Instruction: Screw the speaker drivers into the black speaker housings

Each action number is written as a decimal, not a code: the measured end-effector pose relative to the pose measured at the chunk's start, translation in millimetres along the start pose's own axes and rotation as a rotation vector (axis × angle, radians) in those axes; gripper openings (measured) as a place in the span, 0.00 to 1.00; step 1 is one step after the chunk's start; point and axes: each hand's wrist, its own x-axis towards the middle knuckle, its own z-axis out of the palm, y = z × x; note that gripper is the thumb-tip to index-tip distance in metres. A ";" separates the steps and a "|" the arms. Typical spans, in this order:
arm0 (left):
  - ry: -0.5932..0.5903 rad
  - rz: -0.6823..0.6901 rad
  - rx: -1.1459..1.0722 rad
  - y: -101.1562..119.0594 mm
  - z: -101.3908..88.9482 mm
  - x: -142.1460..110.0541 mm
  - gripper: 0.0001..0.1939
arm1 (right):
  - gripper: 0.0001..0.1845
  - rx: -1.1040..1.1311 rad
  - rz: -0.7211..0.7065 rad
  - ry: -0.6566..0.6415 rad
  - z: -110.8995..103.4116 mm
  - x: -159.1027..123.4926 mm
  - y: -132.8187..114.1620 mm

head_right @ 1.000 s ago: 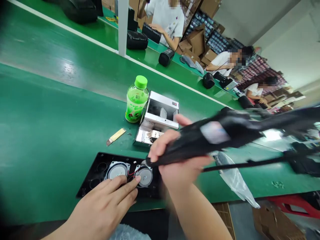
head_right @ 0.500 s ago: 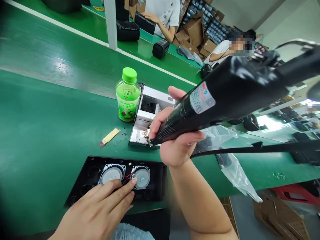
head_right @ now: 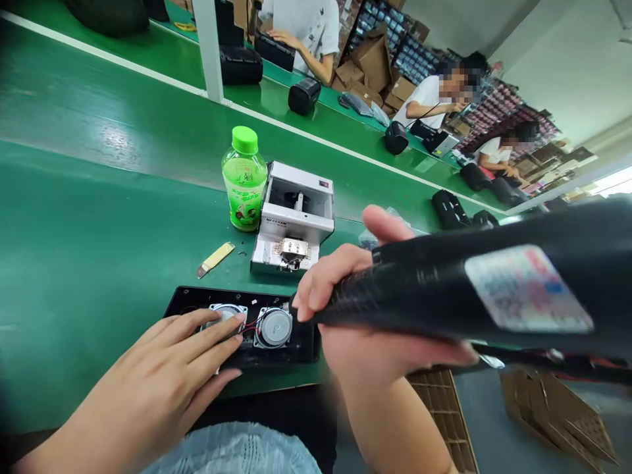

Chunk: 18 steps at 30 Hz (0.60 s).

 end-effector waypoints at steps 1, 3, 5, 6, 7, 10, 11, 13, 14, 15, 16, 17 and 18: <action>-0.007 0.002 -0.005 -1.5 0.4 -0.4 0.18 | 0.31 0.009 0.042 -0.018 0.0 -10.0 -5.0; -0.017 0.012 -0.002 -2.2 2.2 -0.7 0.18 | 0.31 0.035 0.070 -0.042 0.8 -30.4 -7.0; -0.023 0.020 0.009 -0.9 4.1 -0.6 0.18 | 0.31 0.045 0.071 -0.044 2.2 -47.3 -1.1; -0.023 0.022 0.014 0.0 4.8 -0.4 0.19 | 0.31 0.040 0.074 -0.049 3.1 -53.5 3.0; -0.021 0.023 0.016 0.9 5.2 -0.3 0.19 | 0.31 0.036 0.076 -0.055 4.0 -57.8 7.1; -0.021 0.018 0.007 2.9 5.7 -0.3 0.20 | 0.25 0.010 0.075 -0.069 6.5 -62.2 15.3; -0.024 0.013 0.004 3.4 5.7 -0.4 0.20 | 0.21 -0.005 0.071 -0.073 6.9 -62.0 16.5; -0.033 0.000 -0.005 4.1 5.7 -0.6 0.19 | 0.18 -0.027 0.075 -0.081 7.3 -61.1 17.7; -0.039 -0.005 -0.011 4.5 5.7 -0.9 0.18 | 0.18 -0.032 0.084 -0.081 7.3 -61.0 18.2; -0.043 -0.010 -0.015 4.8 5.8 -1.1 0.18 | 0.18 -0.032 0.089 -0.081 7.2 -61.2 18.8; -0.046 -0.015 -0.019 5.2 5.8 -1.5 0.18 | 0.19 -0.029 0.093 -0.082 7.3 -61.6 19.5; -0.049 -0.018 -0.022 5.6 5.8 -1.9 0.19 | 0.19 -0.032 0.095 -0.082 7.6 -62.2 20.5; -0.051 -0.020 -0.025 6.0 5.8 -2.3 0.19 | 0.19 -0.040 0.093 -0.082 8.0 -63.0 21.5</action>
